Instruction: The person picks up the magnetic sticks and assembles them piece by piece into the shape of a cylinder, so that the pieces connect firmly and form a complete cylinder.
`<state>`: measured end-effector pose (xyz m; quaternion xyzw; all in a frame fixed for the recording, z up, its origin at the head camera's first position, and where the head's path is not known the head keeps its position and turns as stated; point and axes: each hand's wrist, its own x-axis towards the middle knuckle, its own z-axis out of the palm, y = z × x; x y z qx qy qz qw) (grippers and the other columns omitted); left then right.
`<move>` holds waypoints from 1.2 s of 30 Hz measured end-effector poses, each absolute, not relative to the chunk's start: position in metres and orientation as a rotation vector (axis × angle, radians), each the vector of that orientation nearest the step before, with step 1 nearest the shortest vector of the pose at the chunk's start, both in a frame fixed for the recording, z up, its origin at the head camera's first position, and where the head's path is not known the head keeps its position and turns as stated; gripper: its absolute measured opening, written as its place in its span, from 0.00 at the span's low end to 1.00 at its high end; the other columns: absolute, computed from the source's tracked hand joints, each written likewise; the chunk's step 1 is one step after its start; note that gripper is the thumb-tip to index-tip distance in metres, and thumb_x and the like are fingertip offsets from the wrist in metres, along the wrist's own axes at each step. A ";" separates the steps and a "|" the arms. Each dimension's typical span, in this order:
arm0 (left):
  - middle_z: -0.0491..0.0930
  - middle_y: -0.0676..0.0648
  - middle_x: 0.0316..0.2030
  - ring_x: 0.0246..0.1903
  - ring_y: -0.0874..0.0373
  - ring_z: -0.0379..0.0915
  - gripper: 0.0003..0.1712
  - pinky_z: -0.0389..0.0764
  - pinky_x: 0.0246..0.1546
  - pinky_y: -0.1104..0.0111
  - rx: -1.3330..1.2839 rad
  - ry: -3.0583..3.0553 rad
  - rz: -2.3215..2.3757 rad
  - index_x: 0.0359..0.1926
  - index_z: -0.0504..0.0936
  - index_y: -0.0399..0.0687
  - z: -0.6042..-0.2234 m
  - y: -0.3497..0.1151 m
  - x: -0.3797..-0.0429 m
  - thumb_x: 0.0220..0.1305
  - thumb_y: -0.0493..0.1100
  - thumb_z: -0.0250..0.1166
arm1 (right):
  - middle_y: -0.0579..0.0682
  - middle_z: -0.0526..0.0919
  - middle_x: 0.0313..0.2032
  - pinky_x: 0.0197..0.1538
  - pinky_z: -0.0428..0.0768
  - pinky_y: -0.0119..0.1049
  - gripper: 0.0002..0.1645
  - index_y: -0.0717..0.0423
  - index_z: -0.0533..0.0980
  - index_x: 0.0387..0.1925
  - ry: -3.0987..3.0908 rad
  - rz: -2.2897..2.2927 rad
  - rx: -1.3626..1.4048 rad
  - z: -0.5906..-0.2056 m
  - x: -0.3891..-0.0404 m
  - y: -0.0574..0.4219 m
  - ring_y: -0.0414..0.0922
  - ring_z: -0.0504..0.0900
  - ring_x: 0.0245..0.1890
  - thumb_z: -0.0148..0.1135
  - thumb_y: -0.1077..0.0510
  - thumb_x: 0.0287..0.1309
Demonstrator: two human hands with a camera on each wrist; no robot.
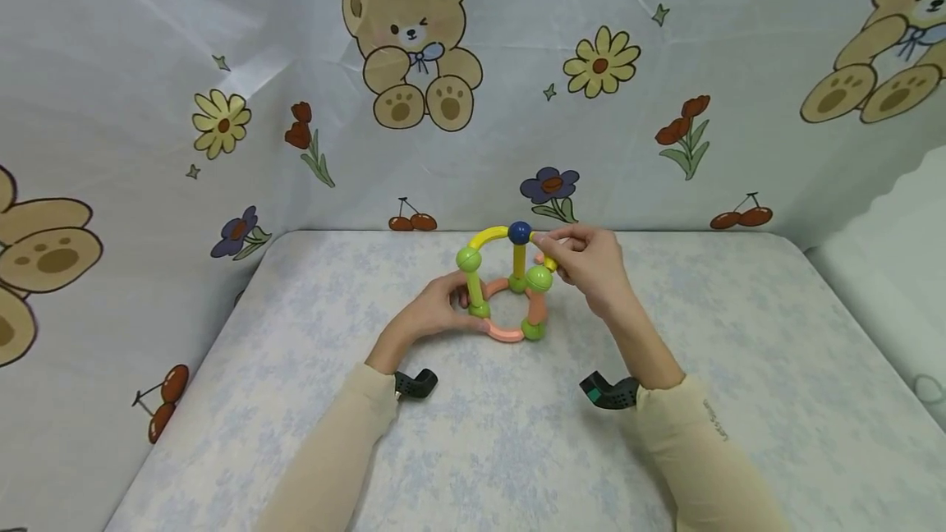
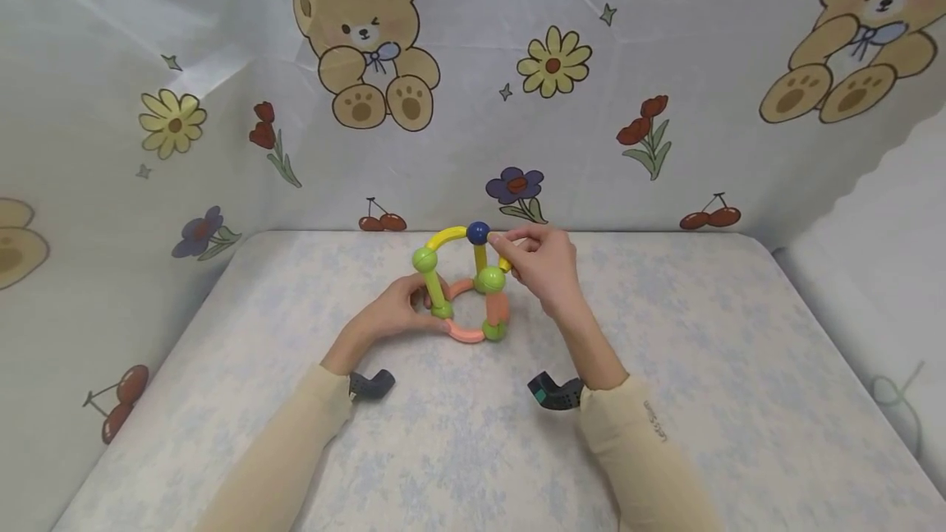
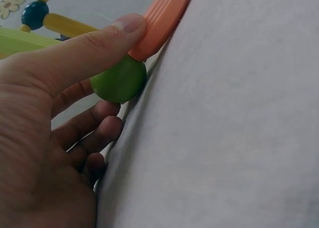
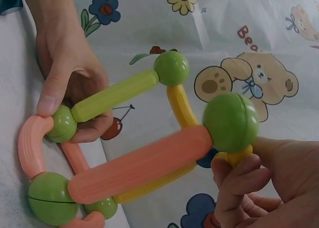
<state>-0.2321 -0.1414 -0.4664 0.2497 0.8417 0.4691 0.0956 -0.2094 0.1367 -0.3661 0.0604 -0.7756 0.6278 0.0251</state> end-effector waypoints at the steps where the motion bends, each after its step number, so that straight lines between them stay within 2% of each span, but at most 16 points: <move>1: 0.76 0.48 0.37 0.38 0.54 0.71 0.27 0.73 0.41 0.65 0.741 2.496 1.390 0.47 0.82 0.53 -0.466 -0.142 -0.232 0.51 0.50 0.86 | 0.43 0.79 0.20 0.24 0.70 0.28 0.20 0.66 0.82 0.48 -2.386 1.955 0.187 -0.367 -0.210 0.135 0.37 0.70 0.18 0.71 0.51 0.69; 5: 0.76 0.49 0.37 0.38 0.54 0.70 0.28 0.72 0.41 0.66 0.739 2.499 1.388 0.50 0.82 0.52 -0.465 -0.143 -0.232 0.52 0.48 0.86 | 0.42 0.80 0.20 0.24 0.73 0.29 0.19 0.65 0.82 0.48 -2.384 1.969 0.193 -0.367 -0.210 0.132 0.38 0.72 0.17 0.70 0.51 0.70; 9: 0.76 0.48 0.37 0.38 0.53 0.71 0.26 0.73 0.41 0.65 0.735 2.492 1.397 0.47 0.82 0.54 -0.465 -0.144 -0.232 0.52 0.50 0.86 | 0.44 0.80 0.21 0.24 0.72 0.31 0.22 0.65 0.82 0.48 -2.429 1.954 0.213 -0.367 -0.211 0.132 0.39 0.71 0.18 0.67 0.48 0.72; 13: 0.77 0.48 0.36 0.38 0.53 0.72 0.24 0.74 0.41 0.63 0.713 2.491 1.395 0.43 0.82 0.58 -0.465 -0.144 -0.233 0.51 0.54 0.86 | 0.49 0.79 0.27 0.26 0.74 0.30 0.28 0.67 0.80 0.51 -2.489 1.957 0.183 -0.369 -0.215 0.135 0.41 0.73 0.21 0.55 0.43 0.80; 16: 0.77 0.49 0.36 0.38 0.53 0.72 0.23 0.74 0.40 0.62 0.703 2.494 1.402 0.42 0.83 0.60 -0.465 -0.144 -0.233 0.50 0.56 0.86 | 0.55 0.81 0.32 0.30 0.80 0.31 0.25 0.69 0.77 0.58 -2.615 1.901 0.152 -0.373 -0.220 0.141 0.44 0.78 0.25 0.48 0.50 0.84; 19: 0.77 0.49 0.35 0.37 0.53 0.72 0.25 0.74 0.40 0.63 0.701 2.502 1.416 0.43 0.82 0.60 -0.466 -0.144 -0.233 0.49 0.55 0.86 | 0.61 0.85 0.39 0.39 0.87 0.37 0.20 0.70 0.74 0.64 -2.887 1.690 0.221 -0.380 -0.224 0.148 0.50 0.85 0.33 0.53 0.63 0.78; 22: 0.77 0.48 0.35 0.36 0.54 0.72 0.26 0.74 0.39 0.65 0.690 2.532 1.432 0.43 0.82 0.58 -0.468 -0.144 -0.234 0.48 0.54 0.87 | 0.64 0.86 0.49 0.46 0.87 0.43 0.30 0.67 0.70 0.69 -3.151 1.441 0.409 -0.387 -0.227 0.153 0.55 0.87 0.44 0.61 0.68 0.67; 25: 0.76 0.48 0.34 0.35 0.54 0.70 0.26 0.73 0.39 0.65 0.665 2.579 1.452 0.41 0.82 0.55 -0.470 -0.144 -0.235 0.47 0.53 0.88 | 0.64 0.82 0.56 0.50 0.84 0.44 0.31 0.62 0.72 0.65 -3.282 1.359 0.624 -0.392 -0.227 0.152 0.56 0.84 0.52 0.69 0.67 0.61; 28: 0.76 0.47 0.33 0.34 0.55 0.69 0.27 0.72 0.38 0.65 0.631 2.623 1.458 0.41 0.81 0.54 -0.470 -0.144 -0.236 0.47 0.53 0.88 | 0.62 0.81 0.56 0.52 0.82 0.44 0.26 0.58 0.75 0.57 -3.275 1.354 0.728 -0.398 -0.226 0.147 0.55 0.83 0.53 0.76 0.61 0.60; 32: 0.75 0.47 0.32 0.33 0.56 0.69 0.26 0.71 0.37 0.66 0.604 2.651 1.453 0.40 0.80 0.53 -0.470 -0.144 -0.235 0.49 0.54 0.87 | 0.60 0.85 0.53 0.50 0.83 0.45 0.22 0.56 0.78 0.53 -3.172 1.294 0.685 -0.406 -0.225 0.139 0.53 0.85 0.51 0.77 0.53 0.62; 36: 0.76 0.47 0.33 0.31 0.55 0.70 0.22 0.72 0.35 0.66 0.637 2.636 1.496 0.40 0.81 0.54 -0.470 -0.144 -0.235 0.53 0.52 0.85 | 0.58 0.87 0.52 0.48 0.86 0.47 0.13 0.55 0.82 0.45 -3.059 1.251 0.589 -0.411 -0.225 0.136 0.55 0.88 0.51 0.76 0.54 0.63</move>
